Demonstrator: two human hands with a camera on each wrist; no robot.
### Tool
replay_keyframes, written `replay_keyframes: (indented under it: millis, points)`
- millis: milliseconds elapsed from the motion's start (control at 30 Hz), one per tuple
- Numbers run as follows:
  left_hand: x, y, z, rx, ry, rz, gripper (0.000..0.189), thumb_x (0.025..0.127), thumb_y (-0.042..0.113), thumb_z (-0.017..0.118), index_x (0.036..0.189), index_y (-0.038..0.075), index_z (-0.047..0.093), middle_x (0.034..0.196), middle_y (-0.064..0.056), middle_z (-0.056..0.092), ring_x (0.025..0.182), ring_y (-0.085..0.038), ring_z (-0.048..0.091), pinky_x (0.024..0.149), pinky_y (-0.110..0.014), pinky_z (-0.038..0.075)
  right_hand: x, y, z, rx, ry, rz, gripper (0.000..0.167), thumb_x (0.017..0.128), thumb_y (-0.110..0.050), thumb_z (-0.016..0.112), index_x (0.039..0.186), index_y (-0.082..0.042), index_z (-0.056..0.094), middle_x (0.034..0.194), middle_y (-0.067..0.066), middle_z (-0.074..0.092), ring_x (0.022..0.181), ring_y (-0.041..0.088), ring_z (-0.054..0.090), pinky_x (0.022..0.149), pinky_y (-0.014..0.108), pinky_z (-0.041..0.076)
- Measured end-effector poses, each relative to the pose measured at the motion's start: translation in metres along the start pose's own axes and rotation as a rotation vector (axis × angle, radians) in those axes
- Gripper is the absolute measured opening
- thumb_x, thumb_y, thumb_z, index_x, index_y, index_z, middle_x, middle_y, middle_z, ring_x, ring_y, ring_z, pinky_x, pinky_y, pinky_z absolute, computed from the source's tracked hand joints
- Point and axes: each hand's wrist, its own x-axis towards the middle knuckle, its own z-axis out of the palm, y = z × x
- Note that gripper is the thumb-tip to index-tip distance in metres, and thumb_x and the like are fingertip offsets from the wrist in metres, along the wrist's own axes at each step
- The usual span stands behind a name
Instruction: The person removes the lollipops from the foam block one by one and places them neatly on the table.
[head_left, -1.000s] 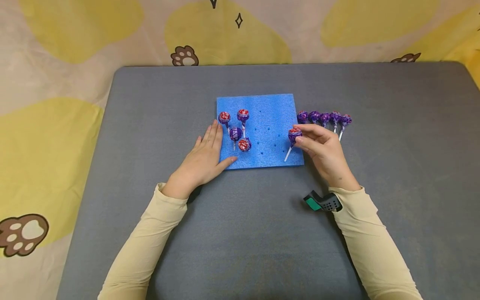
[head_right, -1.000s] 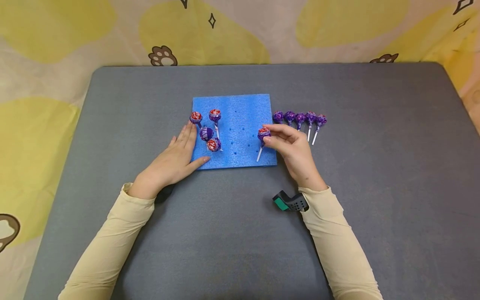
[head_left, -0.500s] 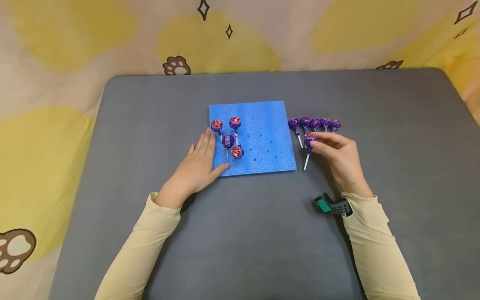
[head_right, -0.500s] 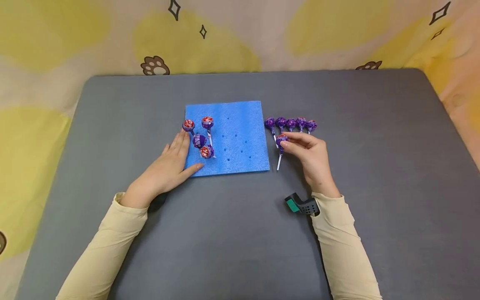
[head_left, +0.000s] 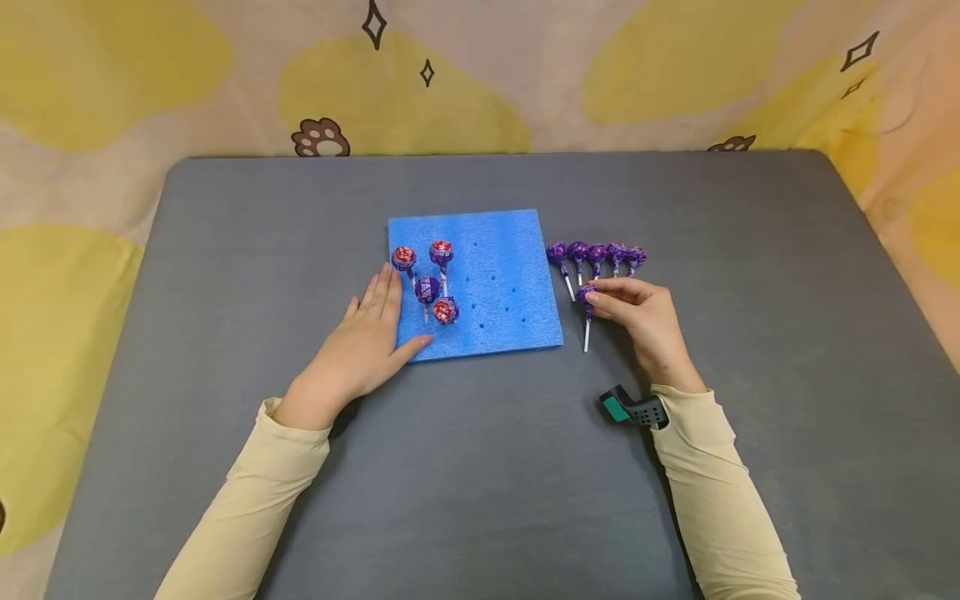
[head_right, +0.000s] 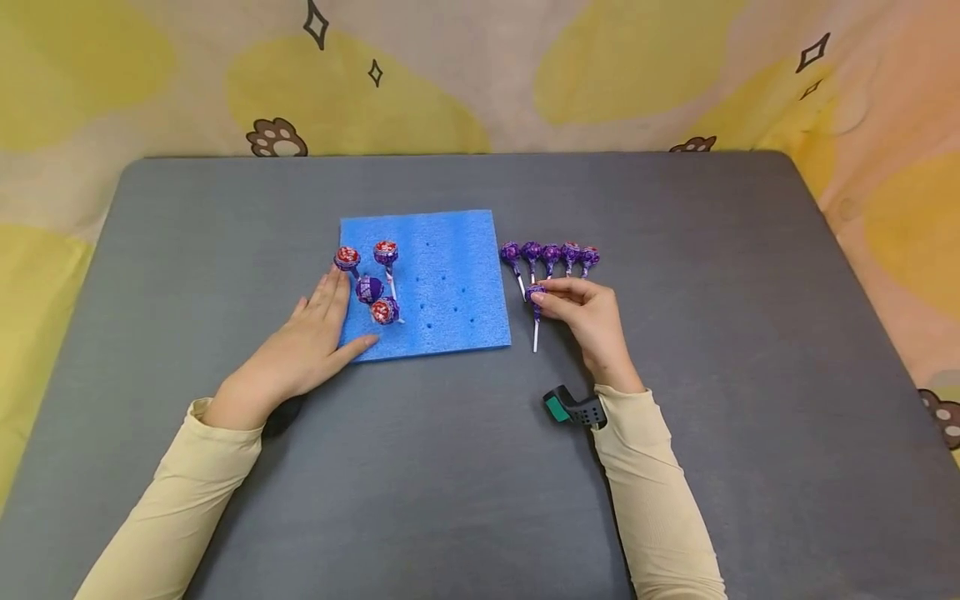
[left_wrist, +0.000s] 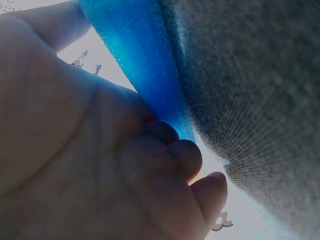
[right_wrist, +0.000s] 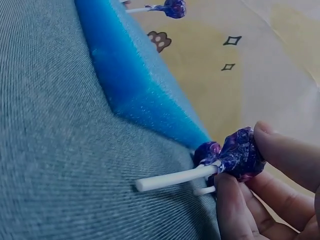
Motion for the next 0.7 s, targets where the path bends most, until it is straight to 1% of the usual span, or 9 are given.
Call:
replay_keyframes:
  millis: [167,267,500,700]
  points:
    - [0.0003,-0.0006,0.0001,0.002,0.003,0.004,0.089,0.096,0.049,0.044,0.147,-0.004,-0.006,0.155,-0.018,-0.011,0.142,-0.033,-0.006,0.111,-0.054,0.005,0.0008,0.003,0.0002,-0.021,0.016,0.018,0.027,0.082,0.002,0.07,0.104,0.015,0.063,0.085,0.0,0.071,0.073,0.009,0.067,0.068,0.023,0.054]
    - [0.0012,-0.0007,0.0007,0.004,0.002,0.002,0.089,0.096,0.049,0.044,0.147,-0.004,-0.006,0.155,-0.018,-0.011,0.142,-0.033,-0.006,0.111,-0.054,0.005,0.0015,0.0037,0.0002,-0.061,0.031,0.019,0.029,0.081,0.002,0.071,0.105,0.018,0.062,0.084,-0.001,0.071,0.072,0.008,0.066,0.068,0.022,0.054]
    - [0.0019,0.0001,0.0001,0.004,0.002,-0.001,0.089,0.096,0.048,0.044,0.147,-0.004,-0.005,0.155,-0.019,-0.011,0.142,-0.033,-0.006,0.111,-0.053,0.006,0.0021,0.0037,0.002,-0.24,0.057,0.025,0.028,0.08,0.001,0.073,0.102,0.016,0.065,0.078,-0.009,0.07,0.075,0.004,0.064,0.067,0.016,0.051]
    - [0.0009,0.0007,-0.0008,-0.001,0.004,0.0,0.088,0.096,0.048,0.044,0.147,-0.005,-0.004,0.155,-0.02,-0.01,0.142,-0.034,-0.005,0.111,-0.054,0.006,0.0005,0.0028,0.0049,-0.31,0.052,0.057,0.028,0.081,-0.002,0.073,0.102,0.014,0.066,0.078,-0.01,0.069,0.074,0.005,0.063,0.065,0.017,0.05]
